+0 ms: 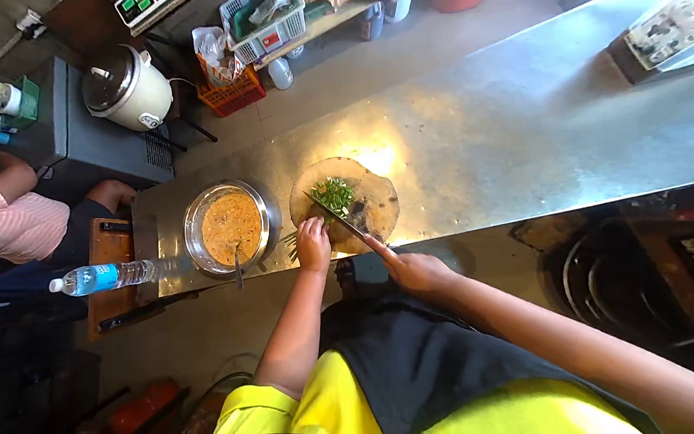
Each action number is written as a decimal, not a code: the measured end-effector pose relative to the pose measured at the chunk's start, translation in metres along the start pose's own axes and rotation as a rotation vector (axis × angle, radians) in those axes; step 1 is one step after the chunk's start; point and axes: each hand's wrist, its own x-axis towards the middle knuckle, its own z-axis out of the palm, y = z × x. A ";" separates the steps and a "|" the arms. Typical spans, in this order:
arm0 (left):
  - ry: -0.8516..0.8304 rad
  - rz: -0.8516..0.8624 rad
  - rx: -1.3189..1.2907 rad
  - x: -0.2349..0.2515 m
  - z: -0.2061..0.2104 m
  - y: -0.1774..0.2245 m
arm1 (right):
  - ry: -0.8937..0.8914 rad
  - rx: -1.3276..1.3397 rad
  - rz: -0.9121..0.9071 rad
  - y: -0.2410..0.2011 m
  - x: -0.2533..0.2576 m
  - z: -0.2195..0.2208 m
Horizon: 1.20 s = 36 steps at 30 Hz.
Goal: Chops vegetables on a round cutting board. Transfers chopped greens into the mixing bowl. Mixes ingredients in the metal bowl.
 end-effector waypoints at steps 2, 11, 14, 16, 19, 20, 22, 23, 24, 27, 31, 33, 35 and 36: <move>0.002 -0.015 0.006 0.002 0.002 0.002 | 0.012 -0.005 -0.011 0.000 0.001 -0.003; -0.014 -0.068 0.058 0.016 -0.007 0.012 | 0.228 -0.103 -0.061 0.012 -0.041 0.005; -0.021 -0.071 0.059 0.009 -0.012 0.011 | 0.103 -0.107 -0.017 0.004 -0.047 0.000; -0.029 -0.083 0.049 0.007 -0.013 0.009 | 0.074 -0.103 -0.005 0.002 -0.047 0.001; -0.097 -0.112 0.038 0.008 -0.014 0.007 | 0.101 -0.110 -0.011 0.001 -0.045 0.005; -0.118 -0.117 0.041 0.009 -0.013 0.007 | 0.111 -0.115 -0.012 0.001 -0.045 0.007; -0.140 -0.119 0.037 0.010 -0.012 0.006 | 0.114 -0.114 -0.005 0.000 -0.044 0.009; -0.135 -0.115 0.037 0.011 -0.011 0.006 | 0.108 -0.116 0.000 0.000 -0.044 0.009; -0.126 -0.111 0.035 0.011 -0.010 0.005 | 0.107 -0.121 0.003 -0.001 -0.044 0.009; -0.095 -0.099 0.032 0.011 -0.007 0.002 | 0.079 -0.126 0.032 -0.004 -0.043 0.008; -0.036 -0.037 0.032 0.013 -0.002 -0.003 | 0.062 -0.115 0.061 -0.004 -0.040 0.006; -0.025 -0.021 0.022 0.012 0.000 -0.003 | 0.030 -0.113 0.084 -0.004 -0.040 0.004; -0.013 -0.008 0.022 0.014 0.002 -0.001 | 0.000 -0.122 0.112 -0.005 -0.038 0.001; -0.013 -0.005 0.025 0.014 0.002 -0.001 | -0.006 -0.126 0.117 -0.006 -0.036 0.002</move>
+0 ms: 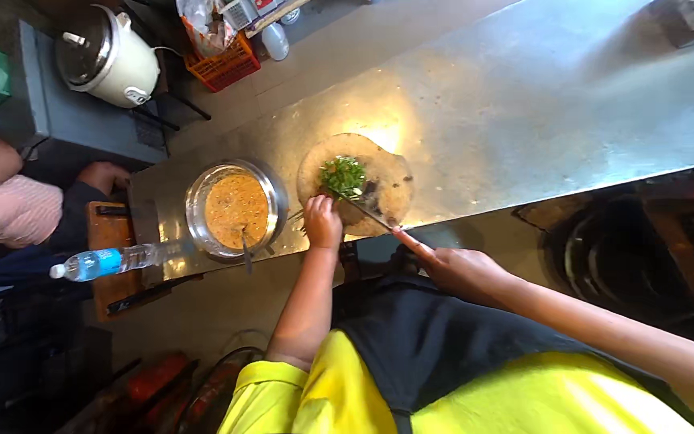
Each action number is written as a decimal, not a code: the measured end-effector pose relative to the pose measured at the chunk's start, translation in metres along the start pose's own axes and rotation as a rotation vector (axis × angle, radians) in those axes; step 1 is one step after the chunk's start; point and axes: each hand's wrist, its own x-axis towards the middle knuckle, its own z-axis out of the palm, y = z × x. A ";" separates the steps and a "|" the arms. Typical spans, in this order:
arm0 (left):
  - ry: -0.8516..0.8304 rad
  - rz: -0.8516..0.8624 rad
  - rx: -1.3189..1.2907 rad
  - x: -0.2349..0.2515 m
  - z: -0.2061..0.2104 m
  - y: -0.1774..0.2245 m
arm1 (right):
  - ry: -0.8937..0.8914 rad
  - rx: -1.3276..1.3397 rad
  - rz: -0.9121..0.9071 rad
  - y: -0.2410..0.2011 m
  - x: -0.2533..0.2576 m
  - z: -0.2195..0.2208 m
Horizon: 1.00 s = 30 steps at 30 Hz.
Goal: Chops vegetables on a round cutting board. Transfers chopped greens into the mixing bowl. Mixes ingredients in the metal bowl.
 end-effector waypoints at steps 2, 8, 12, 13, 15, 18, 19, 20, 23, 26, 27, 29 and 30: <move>-0.017 -0.006 0.007 0.000 -0.003 -0.003 | 0.001 -0.005 -0.013 -0.004 0.008 0.001; -0.019 0.005 -0.005 -0.001 -0.002 -0.008 | 0.019 0.004 -0.080 -0.022 0.048 -0.011; 0.015 0.018 0.001 -0.001 0.000 -0.005 | 0.053 0.013 -0.106 -0.015 0.051 -0.007; 0.023 0.017 -0.001 0.000 0.000 -0.004 | 0.054 0.004 -0.094 -0.011 0.044 -0.002; 0.009 0.000 -0.007 0.001 -0.003 -0.001 | 0.023 -0.004 -0.040 -0.003 0.027 0.011; -0.062 -0.041 -0.010 0.004 -0.010 0.000 | 0.006 0.021 -0.022 0.009 0.012 0.022; -0.088 -0.046 -0.022 0.003 -0.011 0.001 | -0.014 0.032 -0.026 0.009 0.010 0.021; -0.101 -0.041 -0.027 0.001 -0.011 0.002 | -0.036 0.043 -0.031 0.008 0.010 0.019; -0.063 -0.018 -0.023 -0.003 -0.009 0.003 | -0.026 0.085 -0.078 0.001 0.020 0.009; -0.029 -0.006 -0.023 -0.015 -0.006 0.005 | 0.001 0.091 -0.128 -0.007 0.039 0.001; -0.023 -0.004 -0.021 -0.018 -0.006 0.005 | 0.012 0.082 -0.140 -0.007 0.044 0.002; -0.021 -0.011 -0.014 -0.017 -0.007 0.006 | 0.041 0.081 -0.163 -0.003 0.046 0.005; -0.018 -0.015 -0.013 -0.015 -0.007 0.007 | 0.058 0.091 -0.176 0.000 0.043 0.005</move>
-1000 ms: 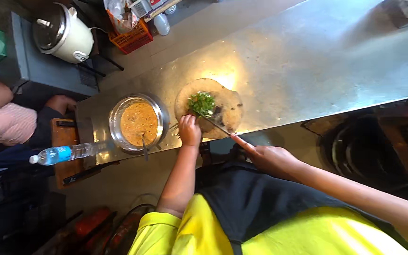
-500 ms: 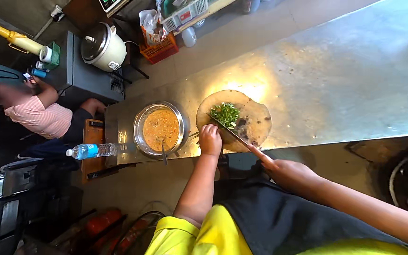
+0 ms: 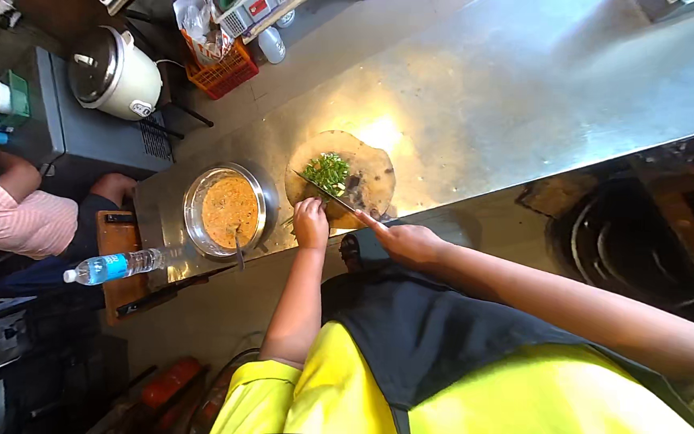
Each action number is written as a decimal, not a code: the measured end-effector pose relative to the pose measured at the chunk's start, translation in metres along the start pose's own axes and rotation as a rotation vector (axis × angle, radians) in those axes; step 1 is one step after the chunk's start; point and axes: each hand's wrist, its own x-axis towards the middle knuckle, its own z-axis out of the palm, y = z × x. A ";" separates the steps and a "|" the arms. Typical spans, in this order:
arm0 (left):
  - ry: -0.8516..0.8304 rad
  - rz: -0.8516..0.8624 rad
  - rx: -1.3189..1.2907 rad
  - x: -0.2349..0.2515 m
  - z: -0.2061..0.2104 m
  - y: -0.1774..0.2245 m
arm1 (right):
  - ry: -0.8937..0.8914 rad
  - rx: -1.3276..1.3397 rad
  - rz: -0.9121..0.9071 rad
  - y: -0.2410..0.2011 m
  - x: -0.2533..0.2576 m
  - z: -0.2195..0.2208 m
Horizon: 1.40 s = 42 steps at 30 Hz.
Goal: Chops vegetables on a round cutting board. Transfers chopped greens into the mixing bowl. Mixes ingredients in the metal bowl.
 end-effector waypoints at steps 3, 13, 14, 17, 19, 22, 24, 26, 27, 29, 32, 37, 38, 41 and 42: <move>-0.024 -0.018 0.005 0.011 0.000 0.004 | 0.008 0.018 0.020 0.002 -0.015 -0.006; -0.025 -0.038 0.010 0.009 -0.005 0.007 | 0.069 -0.034 0.015 0.006 -0.049 -0.005; -0.024 -0.044 0.014 0.010 -0.005 0.007 | 0.066 -0.041 0.013 0.006 -0.050 -0.005; -0.048 -0.081 0.006 0.010 -0.008 0.007 | 0.037 -0.055 0.015 0.003 -0.048 -0.005; -0.049 -0.076 0.009 0.006 -0.009 0.004 | 0.025 -0.051 0.020 0.001 -0.045 0.001; -0.148 -0.107 0.008 0.008 -0.006 0.007 | 0.034 -0.045 0.047 0.005 -0.043 0.005; -0.179 -0.119 0.013 0.006 -0.003 0.009 | 0.019 -0.062 0.073 0.004 -0.043 0.004; -0.128 -0.085 0.009 0.008 -0.002 0.004 | 0.024 -0.080 0.086 0.000 -0.038 0.003; -0.130 -0.084 -0.005 0.009 -0.004 0.003 | 0.023 -0.082 0.095 -0.002 -0.036 0.004; -0.176 -0.101 -0.031 0.010 -0.009 0.002 | 0.034 -0.073 0.106 0.000 -0.031 0.008; -0.184 -0.105 -0.043 0.014 -0.009 0.002 | 0.084 -0.087 0.078 0.004 -0.019 0.012; -0.188 -0.132 -0.017 0.013 -0.007 0.002 | -0.009 -0.108 0.073 -0.015 0.024 -0.006; -0.183 -0.128 -0.010 0.014 -0.007 0.002 | -0.015 -0.101 0.077 -0.015 0.027 -0.007; -0.144 -0.113 -0.005 0.011 -0.003 0.002 | 0.012 -0.093 0.064 -0.009 0.014 0.000; -0.137 -0.114 -0.008 0.010 -0.004 0.001 | 0.034 -0.076 0.049 -0.003 0.005 0.008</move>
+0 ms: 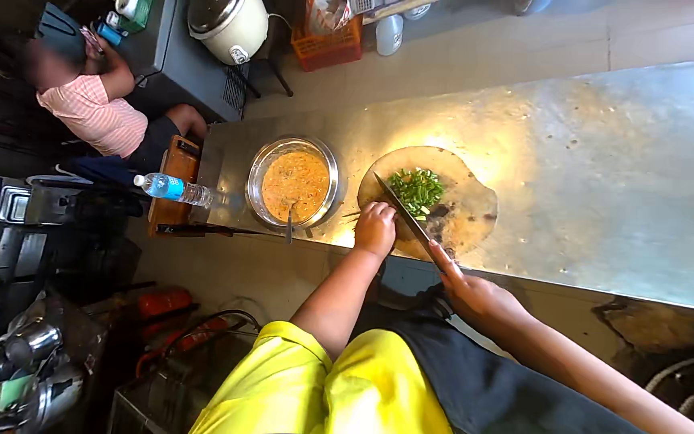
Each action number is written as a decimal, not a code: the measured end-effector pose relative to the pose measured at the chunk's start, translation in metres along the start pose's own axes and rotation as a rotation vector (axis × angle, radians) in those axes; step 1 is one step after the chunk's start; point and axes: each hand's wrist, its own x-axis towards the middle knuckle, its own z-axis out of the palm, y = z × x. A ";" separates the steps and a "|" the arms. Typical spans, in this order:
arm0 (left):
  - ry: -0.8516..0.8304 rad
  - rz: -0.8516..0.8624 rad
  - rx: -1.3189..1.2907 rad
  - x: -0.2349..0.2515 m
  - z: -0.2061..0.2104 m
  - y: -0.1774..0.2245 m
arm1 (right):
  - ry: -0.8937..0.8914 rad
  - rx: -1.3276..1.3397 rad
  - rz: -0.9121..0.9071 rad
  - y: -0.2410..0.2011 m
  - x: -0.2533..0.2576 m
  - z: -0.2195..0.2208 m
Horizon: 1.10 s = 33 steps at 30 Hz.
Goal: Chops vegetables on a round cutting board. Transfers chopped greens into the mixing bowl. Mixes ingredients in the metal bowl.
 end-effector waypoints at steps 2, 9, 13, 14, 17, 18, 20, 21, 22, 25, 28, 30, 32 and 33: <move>0.027 0.006 -0.015 0.001 0.001 0.001 | 0.042 0.005 0.000 0.014 -0.022 0.015; 0.079 0.009 -0.050 -0.006 0.008 0.001 | 0.035 -0.024 -0.014 0.026 -0.026 0.018; 0.088 0.086 -0.032 -0.017 0.003 0.000 | -0.128 0.070 0.001 0.008 -0.004 -0.016; 0.102 0.112 -0.016 -0.017 0.007 0.000 | -0.157 0.073 0.004 0.008 -0.003 -0.020; 0.105 0.085 0.001 -0.010 0.010 0.005 | -0.124 0.069 -0.023 0.018 -0.010 -0.016; 0.107 0.064 -0.010 -0.005 0.010 0.008 | -0.091 0.072 -0.022 0.021 -0.014 -0.015; 0.106 0.034 -0.019 0.001 0.009 0.012 | -0.031 0.084 -0.023 0.023 -0.023 -0.015; 0.095 0.025 -0.013 0.002 0.008 0.013 | 0.002 0.087 -0.033 0.024 -0.028 -0.015; 0.081 0.021 0.003 0.002 0.006 0.013 | 0.042 0.088 -0.052 0.024 -0.033 -0.014; 0.076 0.044 0.075 -0.001 0.000 0.012 | 0.133 0.081 -0.105 0.025 -0.044 -0.012; 0.106 0.056 0.095 -0.002 -0.005 0.012 | 0.087 0.051 -0.097 0.023 -0.046 -0.012; 0.097 0.036 0.065 -0.005 -0.008 0.011 | 0.036 0.037 -0.076 0.022 -0.046 -0.013; 0.089 0.017 0.037 -0.008 -0.009 0.008 | 0.003 0.024 -0.057 0.020 -0.045 -0.012; 0.078 0.005 0.026 -0.009 -0.008 0.005 | -0.008 0.018 -0.050 0.019 -0.045 -0.012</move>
